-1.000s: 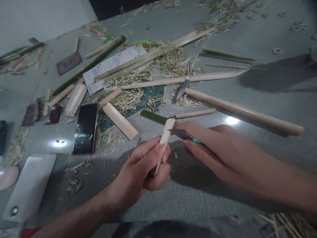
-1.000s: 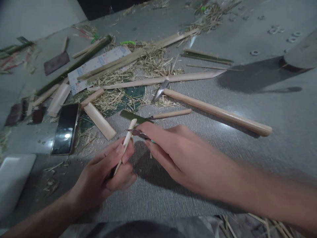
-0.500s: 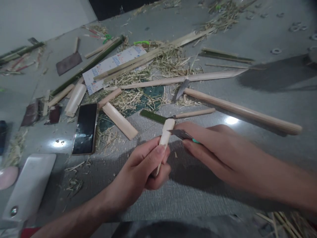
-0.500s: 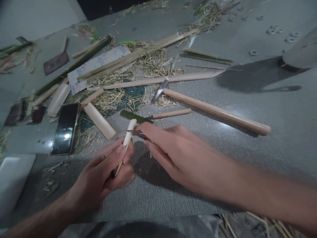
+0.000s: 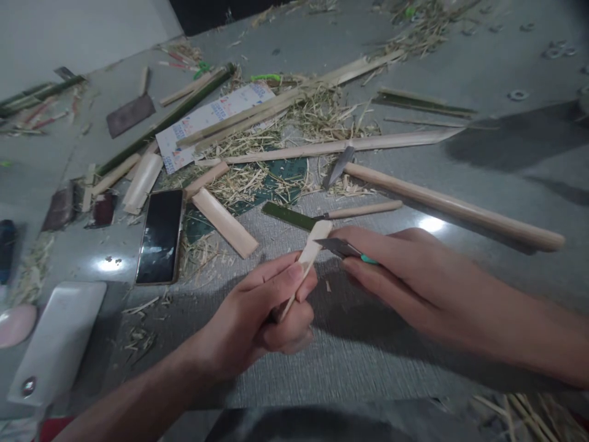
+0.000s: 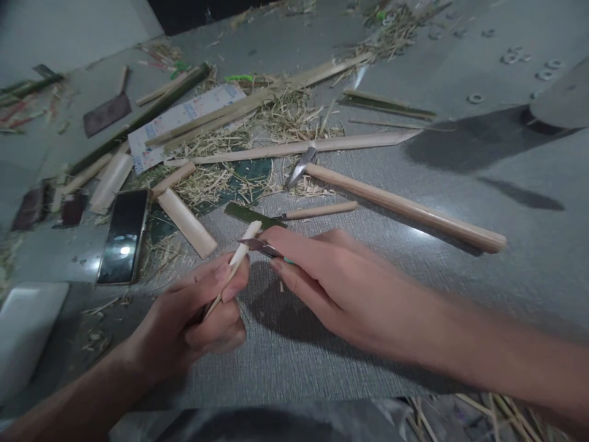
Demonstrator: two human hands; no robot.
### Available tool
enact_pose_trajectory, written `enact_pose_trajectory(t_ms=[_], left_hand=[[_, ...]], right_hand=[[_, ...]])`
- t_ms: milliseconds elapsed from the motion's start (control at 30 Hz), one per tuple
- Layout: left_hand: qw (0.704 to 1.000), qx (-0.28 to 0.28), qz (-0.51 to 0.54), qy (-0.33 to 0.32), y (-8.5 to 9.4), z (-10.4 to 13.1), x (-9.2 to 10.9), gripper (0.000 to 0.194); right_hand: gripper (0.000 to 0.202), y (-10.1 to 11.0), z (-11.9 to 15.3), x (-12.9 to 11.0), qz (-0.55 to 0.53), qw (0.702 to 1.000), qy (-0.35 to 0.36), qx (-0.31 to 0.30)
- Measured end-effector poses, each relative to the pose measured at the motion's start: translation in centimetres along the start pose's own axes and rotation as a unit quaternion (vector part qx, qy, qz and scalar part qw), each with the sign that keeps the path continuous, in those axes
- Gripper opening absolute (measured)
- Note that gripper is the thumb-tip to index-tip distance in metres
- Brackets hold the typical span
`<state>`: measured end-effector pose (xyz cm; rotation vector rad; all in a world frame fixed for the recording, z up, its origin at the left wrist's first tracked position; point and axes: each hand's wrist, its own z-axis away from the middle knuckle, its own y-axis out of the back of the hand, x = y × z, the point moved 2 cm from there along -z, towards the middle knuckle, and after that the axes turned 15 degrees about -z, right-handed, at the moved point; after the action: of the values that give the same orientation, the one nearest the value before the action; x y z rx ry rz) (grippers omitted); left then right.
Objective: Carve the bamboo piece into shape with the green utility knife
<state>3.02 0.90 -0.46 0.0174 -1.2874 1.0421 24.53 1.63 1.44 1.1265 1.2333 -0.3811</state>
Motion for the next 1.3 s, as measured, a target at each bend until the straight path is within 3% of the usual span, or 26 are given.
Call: enact_pose_trajectory(t_ms=[100,333,600,967,1167,1300], left_hand=[[1.000,0.005,-0.009,-0.010,-0.2,-0.1,0.0,0.031],[0.989,0.075,-0.123,-0.028,-0.9,-0.3,0.3,0.041],[1.000,-0.017,0.016,-0.015,0.0,-0.1,-0.3,0.031],[0.996,0.040,-0.068,-0.043,-1.0,-0.3,-0.2,0.033],[0.998,-0.016,0.018,-0.052,-0.7,0.0,-0.1,0.031],[0.997,-0.024,0.060,-0.051,-0.6,0.1,-0.1,0.031]], right_hand=[[0.017,-0.1,0.1,0.1,0.009,1.000,-0.011,-0.002],[0.013,-0.4,0.3,-0.2,-0.009,1.000,-0.030,-0.004],[0.017,-0.1,-0.2,-0.3,-0.022,1.000,-0.013,-0.006],[0.013,-0.3,0.2,-0.5,-0.027,0.999,-0.026,-0.011],[0.019,0.2,-0.3,-0.6,-0.083,0.996,0.012,-0.028],[0.026,0.1,-0.1,-0.5,-0.057,0.998,0.001,-0.004]])
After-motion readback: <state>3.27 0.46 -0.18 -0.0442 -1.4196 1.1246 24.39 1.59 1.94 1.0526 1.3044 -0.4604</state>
